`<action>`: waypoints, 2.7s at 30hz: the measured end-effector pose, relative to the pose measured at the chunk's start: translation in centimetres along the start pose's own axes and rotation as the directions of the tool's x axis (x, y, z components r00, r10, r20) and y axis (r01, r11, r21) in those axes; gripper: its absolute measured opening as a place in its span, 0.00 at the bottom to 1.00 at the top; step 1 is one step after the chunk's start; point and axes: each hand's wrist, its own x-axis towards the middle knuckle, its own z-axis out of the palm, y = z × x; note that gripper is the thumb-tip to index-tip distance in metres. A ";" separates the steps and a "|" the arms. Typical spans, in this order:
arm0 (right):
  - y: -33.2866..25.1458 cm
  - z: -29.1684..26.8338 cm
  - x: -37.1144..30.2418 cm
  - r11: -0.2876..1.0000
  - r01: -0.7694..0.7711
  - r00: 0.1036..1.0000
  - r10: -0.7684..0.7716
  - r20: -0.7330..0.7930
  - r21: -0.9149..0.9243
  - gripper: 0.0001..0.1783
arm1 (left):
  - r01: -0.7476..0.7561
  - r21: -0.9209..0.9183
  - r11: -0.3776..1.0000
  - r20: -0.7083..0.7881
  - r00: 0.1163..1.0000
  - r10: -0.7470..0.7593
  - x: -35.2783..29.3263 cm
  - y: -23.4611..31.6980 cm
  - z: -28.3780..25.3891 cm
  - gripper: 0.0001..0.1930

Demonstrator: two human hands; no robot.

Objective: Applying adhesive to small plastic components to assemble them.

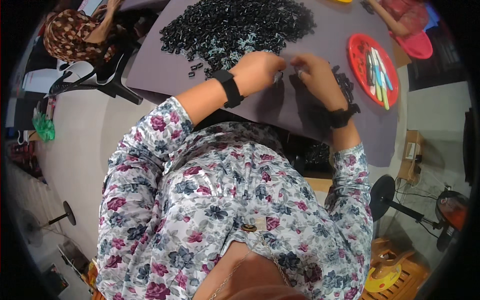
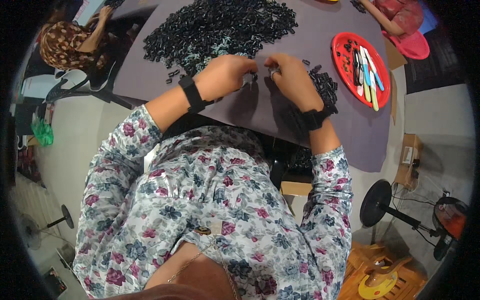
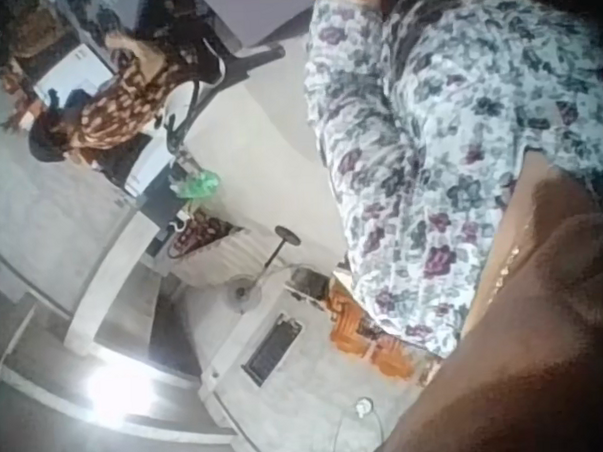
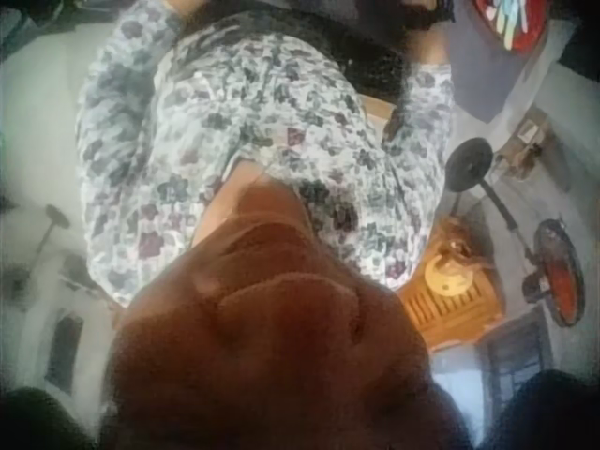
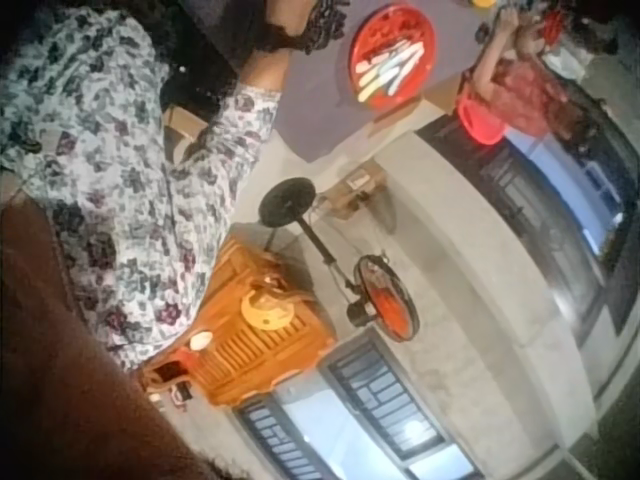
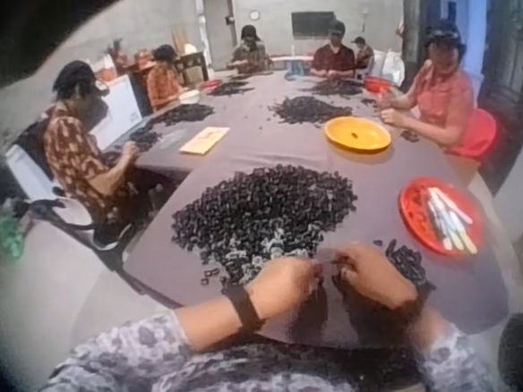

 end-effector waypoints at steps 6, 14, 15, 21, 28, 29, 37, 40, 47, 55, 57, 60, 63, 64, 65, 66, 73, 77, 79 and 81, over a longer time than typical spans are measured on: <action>-0.7 -0.2 -0.9 1.000 0.002 1.000 -0.002 0.005 -0.019 0.14 | 0.007 0.129 0.992 0.129 0.991 -0.024 1.1 0.2 0.8 0.11; -0.6 1.0 -0.6 0.999 0.024 1.000 -0.024 -0.013 0.029 0.13 | 0.094 0.109 0.990 0.084 0.991 -0.104 -1.4 -0.4 -1.3 0.13; -0.7 1.2 -0.2 0.999 0.036 0.999 -0.036 0.001 0.017 0.13 | 0.116 0.106 0.988 0.083 0.989 -0.125 -1.7 -0.7 -1.5 0.13; -0.6 2.7 1.6 0.982 0.142 0.989 -0.137 0.049 -0.123 0.12 | 0.160 -0.067 0.985 -0.009 0.987 -0.161 -3.1 0.0 -2.6 0.09; -0.7 1.9 0.8 0.995 0.060 0.996 -0.054 0.067 -0.084 0.14 | 0.291 -0.424 0.858 0.063 0.954 -0.293 -5.3 -1.1 -2.8 0.11; -0.9 1.8 0.7 0.996 0.057 0.998 -0.054 0.044 -0.072 0.15 | 0.328 -0.488 0.809 0.106 0.942 -0.317 -5.5 -1.5 -2.6 0.11; -0.6 2.9 2.2 0.974 -0.001 0.998 0.014 0.055 -0.226 0.11 | 0.479 -0.777 0.409 0.278 0.843 -0.460 -6.3 -2.4 -2.4 0.10; -2.1 3.3 3.2 0.945 -0.018 0.994 0.052 0.096 -0.326 0.08 | 0.462 -0.806 0.371 0.268 0.843 -0.467 -6.5 -3.0 -2.2 0.09; -0.7 3.4 3.7 0.974 0.088 0.992 -0.066 0.109 -0.207 0.08 | 0.425 -0.733 0.531 0.182 0.875 -0.449 -6.6 -2.6 -2.0 0.09; 1.0 1.7 2.6 0.961 -0.044 0.999 0.035 0.038 0.271 0.06 | 0.142 -0.224 0.964 -0.026 0.988 -0.151 -4.3 -0.5 -1.0 0.13; 0.9 1.7 2.2 0.942 -0.056 0.998 0.050 0.027 0.332 0.06 | 0.020 -0.103 0.994 -0.078 0.997 -0.028 -3.8 -0.7 -0.4 0.15; 0.4 1.6 1.8 0.870 -0.143 0.990 0.120 0.079 0.472 0.07 | 0.190 -0.158 0.969 0.020 0.982 -0.189 -2.5 0.5 -1.4 0.18; -1.3 0.9 1.5 0.779 -0.281 0.959 0.211 0.189 0.560 0.09 | 0.312 -0.341 0.887 0.014 0.945 -0.327 -1.5 0.8 -1.5 0.20; -2.0 0.7 1.4 0.737 -0.314 0.949 0.232 0.211 0.599 0.10 | 0.290 -0.528 0.798 0.020 0.944 -0.330 -1.3 0.1 -0.8 0.20; -2.3 0.7 1.4 0.691 -0.345 0.939 0.251 0.236 0.636 0.11 | 0.328 -0.586 0.741 0.061 0.929 -0.364 -1.1 -0.3 -0.7 0.20; -1.9 0.9 1.3 0.685 -0.317 0.949 0.232 0.216 0.656 0.11 | 0.363 -0.639 0.678 0.107 0.915 -0.389 -0.8 -0.2 -0.8 0.19; -0.4 2.6 1.1 0.733 -0.201 0.979 0.180 0.100 0.649 0.12 | 0.405 -0.614 0.677 0.102 0.892 -0.441 -0.5 -0.4 -1.1 0.13; -0.7 2.2 0.9 0.813 -0.165 0.986 0.128 0.105 0.559 0.11 | 0.354 -0.638 0.684 0.108 0.921 -0.376 -0.9 -1.0 -1.0 0.11; 0.2 2.9 0.8 0.872 -0.090 0.996 0.079 0.045 0.482 0.11 | 0.351 -0.631 0.692 0.117 0.925 -0.362 -1.0 -1.2 -0.7 0.10; 0.5 3.2 0.7 0.901 -0.065 0.998 0.064 0.015 0.430 0.10 | 0.328 -0.580 0.745 0.097 0.937 -0.337 -1.0 -1.1 -0.8 0.08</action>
